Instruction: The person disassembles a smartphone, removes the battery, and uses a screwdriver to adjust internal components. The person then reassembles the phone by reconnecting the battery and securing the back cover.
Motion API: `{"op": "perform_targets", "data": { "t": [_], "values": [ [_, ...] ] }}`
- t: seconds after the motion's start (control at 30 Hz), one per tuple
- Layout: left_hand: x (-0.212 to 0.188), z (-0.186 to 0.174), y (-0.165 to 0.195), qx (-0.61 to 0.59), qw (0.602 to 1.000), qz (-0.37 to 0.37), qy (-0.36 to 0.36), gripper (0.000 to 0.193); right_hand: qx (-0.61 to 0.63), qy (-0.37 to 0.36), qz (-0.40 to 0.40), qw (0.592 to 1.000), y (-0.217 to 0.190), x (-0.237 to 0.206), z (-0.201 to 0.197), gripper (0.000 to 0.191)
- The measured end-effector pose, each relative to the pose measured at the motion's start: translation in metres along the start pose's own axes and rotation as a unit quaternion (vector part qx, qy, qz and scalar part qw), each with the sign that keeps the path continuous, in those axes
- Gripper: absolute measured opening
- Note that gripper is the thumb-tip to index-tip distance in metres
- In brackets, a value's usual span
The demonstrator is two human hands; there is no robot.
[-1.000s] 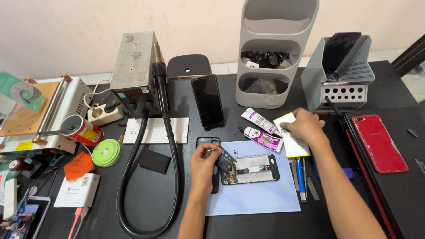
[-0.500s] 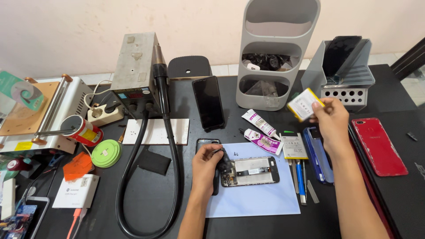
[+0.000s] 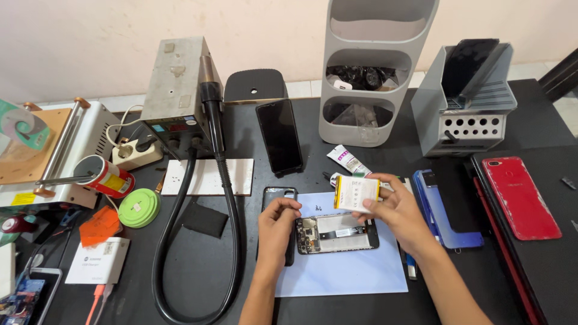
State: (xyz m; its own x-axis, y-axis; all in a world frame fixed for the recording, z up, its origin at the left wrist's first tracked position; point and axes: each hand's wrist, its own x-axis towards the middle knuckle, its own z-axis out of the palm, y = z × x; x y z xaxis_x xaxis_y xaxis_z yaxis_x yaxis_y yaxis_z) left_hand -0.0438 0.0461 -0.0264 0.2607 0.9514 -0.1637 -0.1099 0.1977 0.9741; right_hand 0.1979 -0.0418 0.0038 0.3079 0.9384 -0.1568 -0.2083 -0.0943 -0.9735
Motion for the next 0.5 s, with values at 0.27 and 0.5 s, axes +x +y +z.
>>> {"op": "perform_targets", "data": {
  "t": [0.27,0.5],
  "values": [
    [-0.017,0.011,0.010,0.171,0.978,0.112,0.044,0.012,-0.055,0.189,-0.110,0.974,0.017,0.018,-0.034,0.046],
    [-0.020,0.017,0.015,0.190,0.973,0.125,0.049,0.010,-0.122,0.222,-0.058,0.966,0.011,0.022,-0.050,0.040]
  ]
}}
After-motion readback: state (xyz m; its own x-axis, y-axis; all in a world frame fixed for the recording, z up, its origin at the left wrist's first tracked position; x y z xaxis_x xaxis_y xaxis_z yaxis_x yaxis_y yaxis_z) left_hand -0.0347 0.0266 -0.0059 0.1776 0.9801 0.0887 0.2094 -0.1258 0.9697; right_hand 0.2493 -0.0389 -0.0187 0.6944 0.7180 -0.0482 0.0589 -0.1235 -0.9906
